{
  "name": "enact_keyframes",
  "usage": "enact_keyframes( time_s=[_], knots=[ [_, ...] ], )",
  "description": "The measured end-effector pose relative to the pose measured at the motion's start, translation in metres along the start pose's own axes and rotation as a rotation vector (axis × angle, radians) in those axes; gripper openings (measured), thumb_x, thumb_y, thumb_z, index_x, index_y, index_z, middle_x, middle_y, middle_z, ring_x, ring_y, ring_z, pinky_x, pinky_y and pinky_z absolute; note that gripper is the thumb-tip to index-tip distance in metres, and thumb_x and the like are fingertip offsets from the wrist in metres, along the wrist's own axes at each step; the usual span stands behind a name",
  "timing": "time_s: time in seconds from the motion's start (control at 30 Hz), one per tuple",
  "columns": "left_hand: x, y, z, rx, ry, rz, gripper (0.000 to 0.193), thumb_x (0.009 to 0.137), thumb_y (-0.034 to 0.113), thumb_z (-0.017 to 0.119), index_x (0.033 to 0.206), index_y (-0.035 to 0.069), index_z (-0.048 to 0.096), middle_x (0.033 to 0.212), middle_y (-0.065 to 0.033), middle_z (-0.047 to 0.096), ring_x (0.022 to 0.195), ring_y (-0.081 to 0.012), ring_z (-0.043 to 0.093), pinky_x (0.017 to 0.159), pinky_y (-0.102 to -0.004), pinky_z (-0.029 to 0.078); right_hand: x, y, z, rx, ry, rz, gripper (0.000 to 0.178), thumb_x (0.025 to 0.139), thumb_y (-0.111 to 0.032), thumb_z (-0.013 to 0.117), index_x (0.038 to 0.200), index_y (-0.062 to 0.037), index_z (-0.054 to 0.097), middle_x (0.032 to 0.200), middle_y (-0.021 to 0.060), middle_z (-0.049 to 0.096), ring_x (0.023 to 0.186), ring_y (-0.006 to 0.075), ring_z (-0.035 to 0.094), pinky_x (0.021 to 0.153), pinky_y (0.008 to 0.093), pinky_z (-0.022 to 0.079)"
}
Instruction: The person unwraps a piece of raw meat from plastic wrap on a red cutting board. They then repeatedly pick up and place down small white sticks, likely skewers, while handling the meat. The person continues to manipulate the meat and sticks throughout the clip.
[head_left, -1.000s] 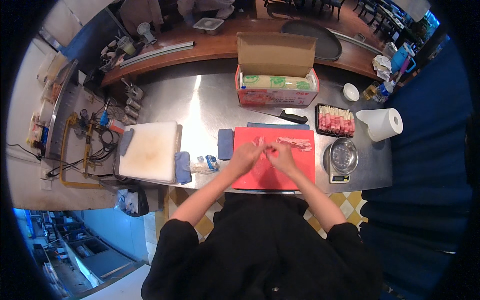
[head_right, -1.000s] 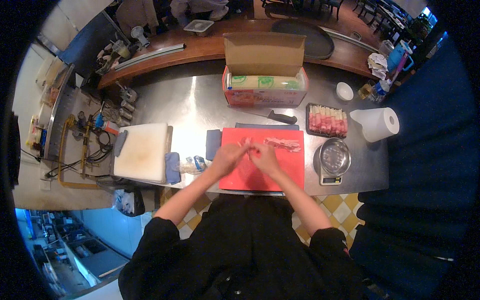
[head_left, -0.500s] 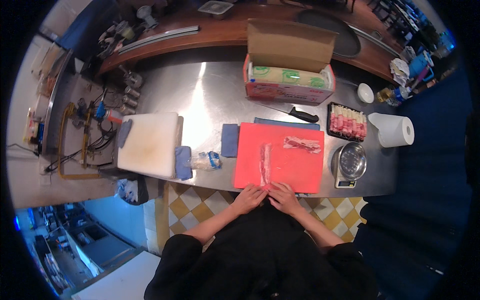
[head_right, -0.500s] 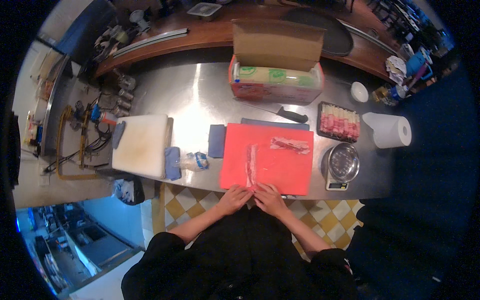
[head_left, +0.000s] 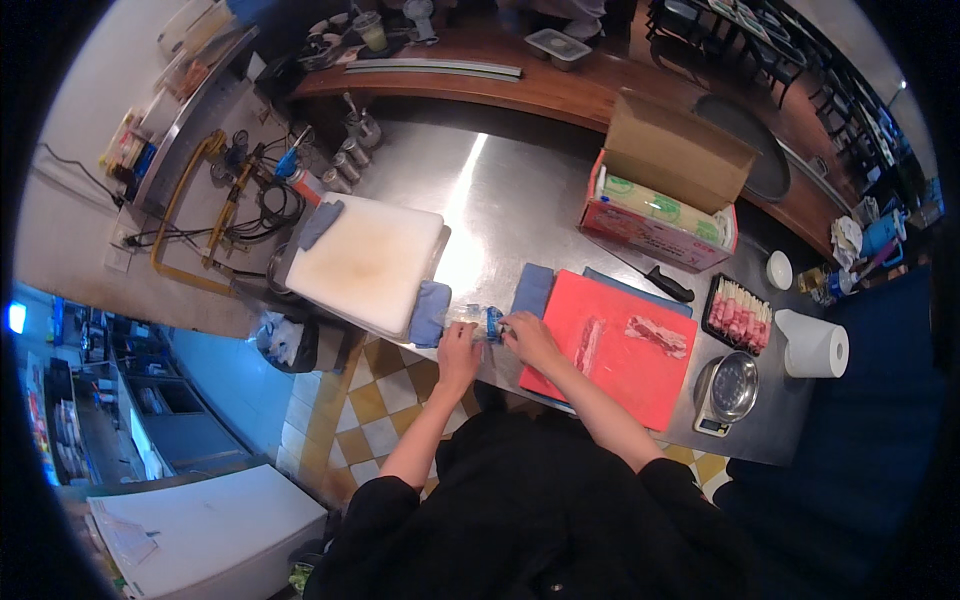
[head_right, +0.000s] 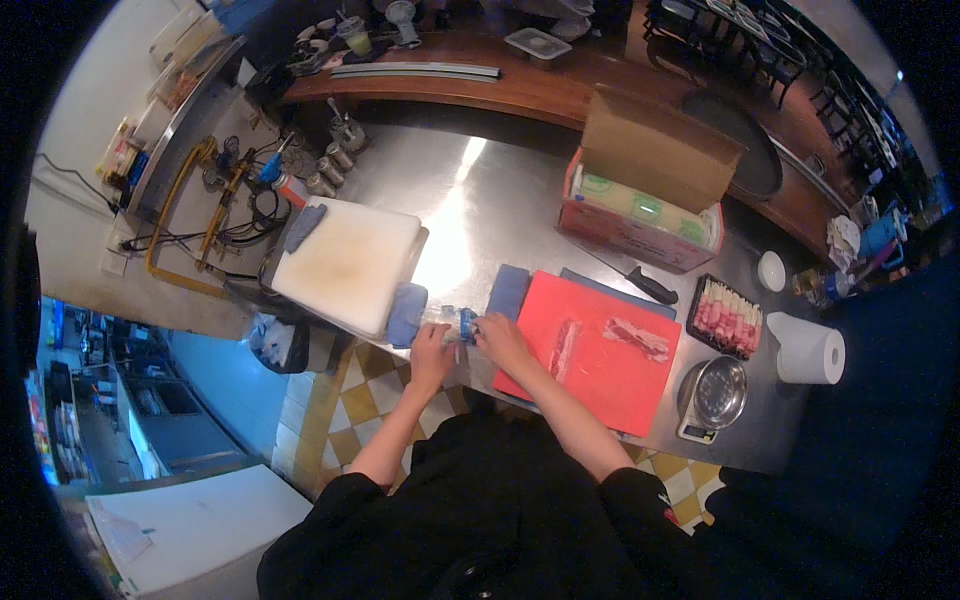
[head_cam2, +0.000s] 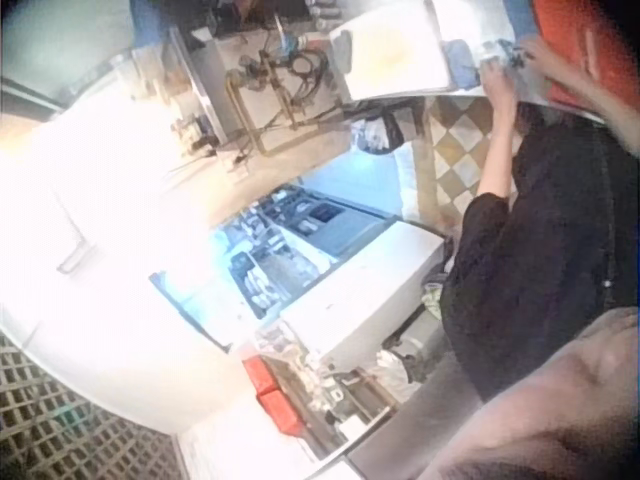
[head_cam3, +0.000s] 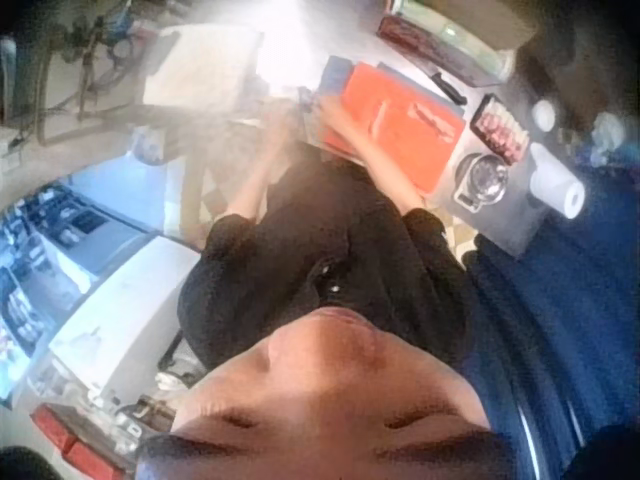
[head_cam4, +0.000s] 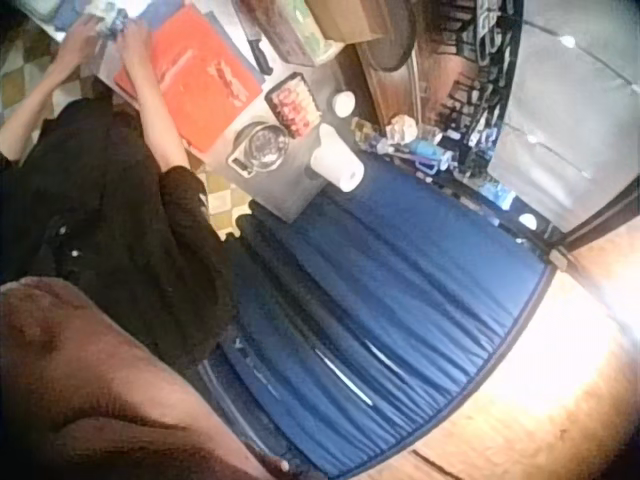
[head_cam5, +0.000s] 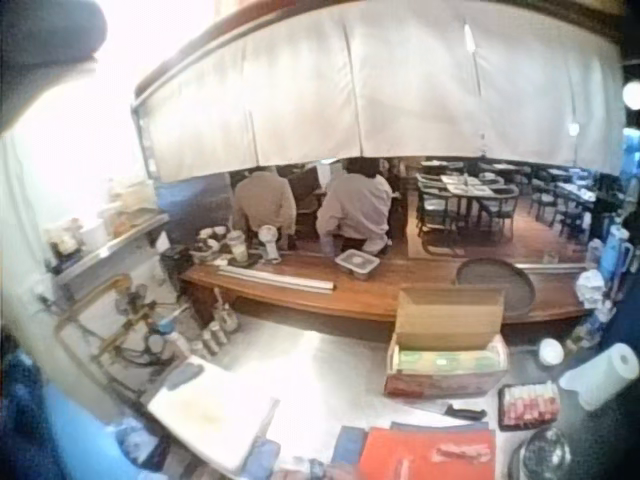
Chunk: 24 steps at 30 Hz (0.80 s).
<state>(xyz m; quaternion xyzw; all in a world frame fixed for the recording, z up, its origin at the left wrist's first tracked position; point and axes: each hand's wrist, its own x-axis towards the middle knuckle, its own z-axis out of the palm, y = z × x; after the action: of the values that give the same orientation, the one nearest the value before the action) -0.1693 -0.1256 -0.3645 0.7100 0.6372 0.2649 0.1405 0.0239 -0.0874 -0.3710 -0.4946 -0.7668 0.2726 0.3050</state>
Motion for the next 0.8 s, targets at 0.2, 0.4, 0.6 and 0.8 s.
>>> enact_keyframes(
  time_s=[0.2,0.4,0.6,0.8],
  knots=[
    [0.01,-0.017,0.004,0.033,-0.062,0.077,0.04,0.074,0.005,0.08,0.111,0.007,0.066,0.102,-0.0134,0.062,0.096,-0.0364,0.063,0.082,-0.0464,0.052,0.028,0.004,0.026,-0.11,-0.23,0.078,0.023,0.076,-0.005,0.07,0.098,-0.0013,0.073,0.092,0.0197,0.069,0.09,0.0399,0.068,0.08,0.0475,0.055],
    [0.011,-0.036,0.005,-0.098,-0.06,0.046,0.035,0.077,0.004,0.077,0.109,0.007,0.062,0.102,-0.0142,0.06,0.091,-0.0385,0.064,0.078,-0.0476,0.052,0.046,0.02,0.027,-0.168,-0.464,-0.012,0.024,0.075,-0.004,0.069,0.098,-0.0001,0.073,0.093,0.022,0.072,0.089,0.0401,0.07,0.079,0.0464,0.056],
    [0.014,-0.051,0.007,-0.241,-0.07,0.019,0.027,0.082,0.004,0.073,0.106,0.008,0.062,0.101,-0.0144,0.06,0.089,-0.0401,0.065,0.075,-0.0484,0.053,0.055,0.012,0.022,-0.159,-0.473,0.015,0.024,0.076,-0.004,0.068,0.098,-0.0006,0.075,0.094,0.023,0.072,0.088,0.0401,0.071,0.079,0.045,0.057],
    [0.017,-0.06,0.007,-0.327,-0.08,0.079,0.015,0.085,0.003,0.068,0.096,0.007,0.06,0.094,-0.0147,0.06,0.081,-0.0407,0.065,0.068,-0.0493,0.053,0.047,0.019,0.024,-0.099,-0.421,0.098,0.021,0.076,-0.006,0.07,0.094,0.0014,0.074,0.092,0.0221,0.073,0.083,0.0406,0.071,0.076,0.0451,0.057]
  ],
)
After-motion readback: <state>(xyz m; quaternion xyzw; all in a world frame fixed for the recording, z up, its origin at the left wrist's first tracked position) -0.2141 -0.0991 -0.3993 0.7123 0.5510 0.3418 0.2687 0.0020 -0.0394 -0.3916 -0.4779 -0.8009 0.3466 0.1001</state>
